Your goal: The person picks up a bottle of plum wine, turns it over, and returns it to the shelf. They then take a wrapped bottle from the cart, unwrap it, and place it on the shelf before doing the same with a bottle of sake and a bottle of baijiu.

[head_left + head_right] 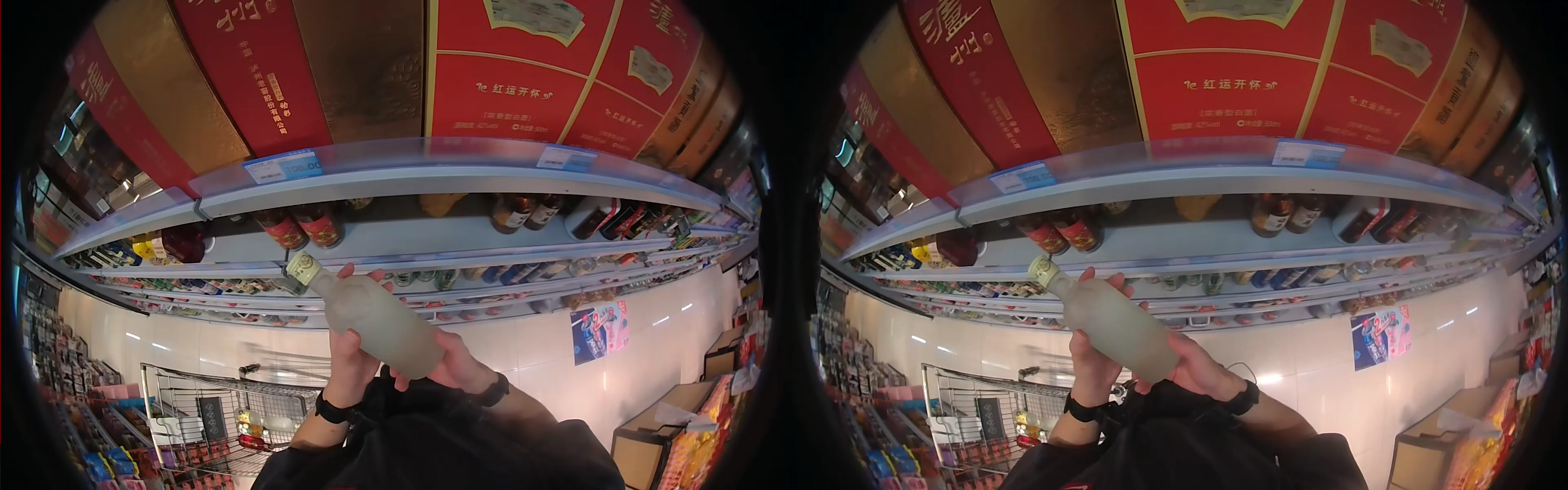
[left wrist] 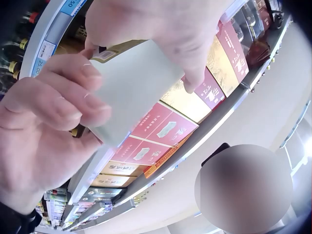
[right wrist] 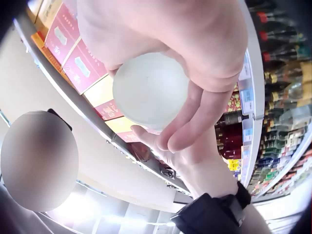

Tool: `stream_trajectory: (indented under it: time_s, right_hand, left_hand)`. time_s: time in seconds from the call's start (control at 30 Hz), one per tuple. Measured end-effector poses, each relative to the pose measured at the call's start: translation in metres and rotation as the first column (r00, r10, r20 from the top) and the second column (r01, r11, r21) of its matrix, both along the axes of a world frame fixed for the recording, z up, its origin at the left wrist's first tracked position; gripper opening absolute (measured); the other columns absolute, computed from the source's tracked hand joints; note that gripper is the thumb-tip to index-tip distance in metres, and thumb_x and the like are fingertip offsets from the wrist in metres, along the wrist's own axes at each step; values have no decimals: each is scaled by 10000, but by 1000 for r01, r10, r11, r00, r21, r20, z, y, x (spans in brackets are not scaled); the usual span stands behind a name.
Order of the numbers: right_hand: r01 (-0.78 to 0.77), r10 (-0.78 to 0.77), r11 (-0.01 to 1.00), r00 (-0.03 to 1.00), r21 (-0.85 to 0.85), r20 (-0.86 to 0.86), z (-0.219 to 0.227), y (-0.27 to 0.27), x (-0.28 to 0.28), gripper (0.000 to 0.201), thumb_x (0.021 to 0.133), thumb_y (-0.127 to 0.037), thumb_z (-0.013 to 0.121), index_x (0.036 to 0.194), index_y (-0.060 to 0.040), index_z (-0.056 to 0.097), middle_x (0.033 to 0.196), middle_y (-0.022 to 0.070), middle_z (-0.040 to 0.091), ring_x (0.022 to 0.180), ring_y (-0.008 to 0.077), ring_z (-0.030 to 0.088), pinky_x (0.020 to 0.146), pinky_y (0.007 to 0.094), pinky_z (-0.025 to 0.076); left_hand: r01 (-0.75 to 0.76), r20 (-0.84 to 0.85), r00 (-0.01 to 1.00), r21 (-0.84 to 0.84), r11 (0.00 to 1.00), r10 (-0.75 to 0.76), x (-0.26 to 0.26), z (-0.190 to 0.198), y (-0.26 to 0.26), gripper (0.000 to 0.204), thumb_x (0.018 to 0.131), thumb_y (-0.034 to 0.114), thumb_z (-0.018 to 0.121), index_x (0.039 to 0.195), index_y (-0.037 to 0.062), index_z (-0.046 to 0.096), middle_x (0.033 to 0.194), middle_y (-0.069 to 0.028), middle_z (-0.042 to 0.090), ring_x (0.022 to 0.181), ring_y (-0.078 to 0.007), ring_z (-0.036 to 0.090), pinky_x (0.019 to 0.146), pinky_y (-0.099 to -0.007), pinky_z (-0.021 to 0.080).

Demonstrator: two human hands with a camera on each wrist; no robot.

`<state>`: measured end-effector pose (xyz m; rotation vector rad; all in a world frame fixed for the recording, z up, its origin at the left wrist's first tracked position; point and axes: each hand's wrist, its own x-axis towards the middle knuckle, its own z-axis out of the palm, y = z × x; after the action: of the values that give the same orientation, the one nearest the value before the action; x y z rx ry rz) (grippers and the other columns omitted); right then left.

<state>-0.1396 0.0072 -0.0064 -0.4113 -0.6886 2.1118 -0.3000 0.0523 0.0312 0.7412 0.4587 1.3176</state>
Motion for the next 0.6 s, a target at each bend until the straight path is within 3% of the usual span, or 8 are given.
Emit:
stream_trajectory:
  time_s: [0.07, 0.23, 0.3, 0.37, 0.43, 0.47, 0.53, 0.6]
  right_hand:
    - [88, -87, 994, 996, 62, -13, -8, 0, 4, 534, 1023, -434, 428, 1353, -15, 451, 1149, 149, 620, 991, 255, 656, 814, 392, 562]
    - [223, -364, 910, 834, 349, 414, 2, -3, 11, 502, 897, -181, 731, 1242, -37, 397, 1154, 66, 560, 1074, 134, 569, 875, 318, 503]
    - [221, -435, 859, 791, 461, 431, 9, -2, 6, 530, 877, -158, 756, 1249, -40, 398, 1157, 62, 556, 1069, 133, 570, 873, 318, 504]
    - [205, -502, 799, 746, 566, 438, 9, -2, 1, 560, 857, -135, 781, 1257, -42, 400, 1160, 59, 551, 1065, 132, 572, 871, 318, 504]
    - [204, -545, 758, 719, 620, 430, 2, -1, -1, 513, 916, -263, 723, 1260, -44, 412, 1153, 69, 565, 1092, 144, 579, 861, 325, 512]
    - [204, -546, 758, 719, 620, 431, -11, -1, -2, 513, 916, -263, 723, 1260, -44, 412, 1153, 69, 565, 1092, 144, 579, 861, 325, 512]
    - [231, -246, 967, 958, 112, 150, -29, 1, -6, 502, 962, -380, 629, 1261, -32, 426, 1169, 120, 594, 1084, 202, 627, 851, 357, 534]
    - [87, -88, 996, 993, 24, 78, -22, 4, -4, 671, 920, -502, 624, 1339, -42, 373, 1187, 137, 602, 991, 242, 659, 819, 381, 554]
  left_hand:
    - [2, -17, 1000, 3, 1000, -1, 1, -2, 0, 945, 819, 627, 693, 1498, 103, 297, 1385, -117, 491, 1252, -268, 510, 1055, -494, 451]
    - [-30, 90, 995, -117, 993, 41, -7, -18, -6, 817, 881, 641, 597, 1442, 83, 396, 1369, -124, 509, 1242, -273, 521, 1006, -448, 470]
    - [-57, 136, 987, -191, 980, 84, -8, -18, -5, 764, 907, 624, 570, 1420, 78, 426, 1350, -124, 523, 1232, -274, 530, 984, -430, 480]
    - [-57, 0, 998, -210, 976, 59, -11, -18, -2, 692, 928, 566, 567, 1396, 72, 438, 1299, -123, 550, 1205, -281, 546, 982, -441, 490]
    - [-72, 15, 997, -203, 976, 77, -9, -17, -1, 672, 931, 548, 567, 1390, 74, 439, 1283, -124, 554, 1195, -283, 551, 982, -449, 494]
    - [-87, 29, 995, -197, 977, 95, -8, -16, -1, 651, 935, 530, 566, 1384, 76, 441, 1267, -126, 559, 1185, -285, 556, 981, -456, 498]
    - [-66, 54, 996, -179, 982, 76, -7, -13, -1, 689, 904, 505, 617, 1407, 85, 405, 1296, -124, 531, 1208, -286, 533, 986, -452, 490]
    - [-47, 82, 995, -154, 987, 60, -7, -9, 1, 741, 873, 480, 668, 1430, 93, 370, 1325, -123, 504, 1231, -287, 511, 991, -449, 481]
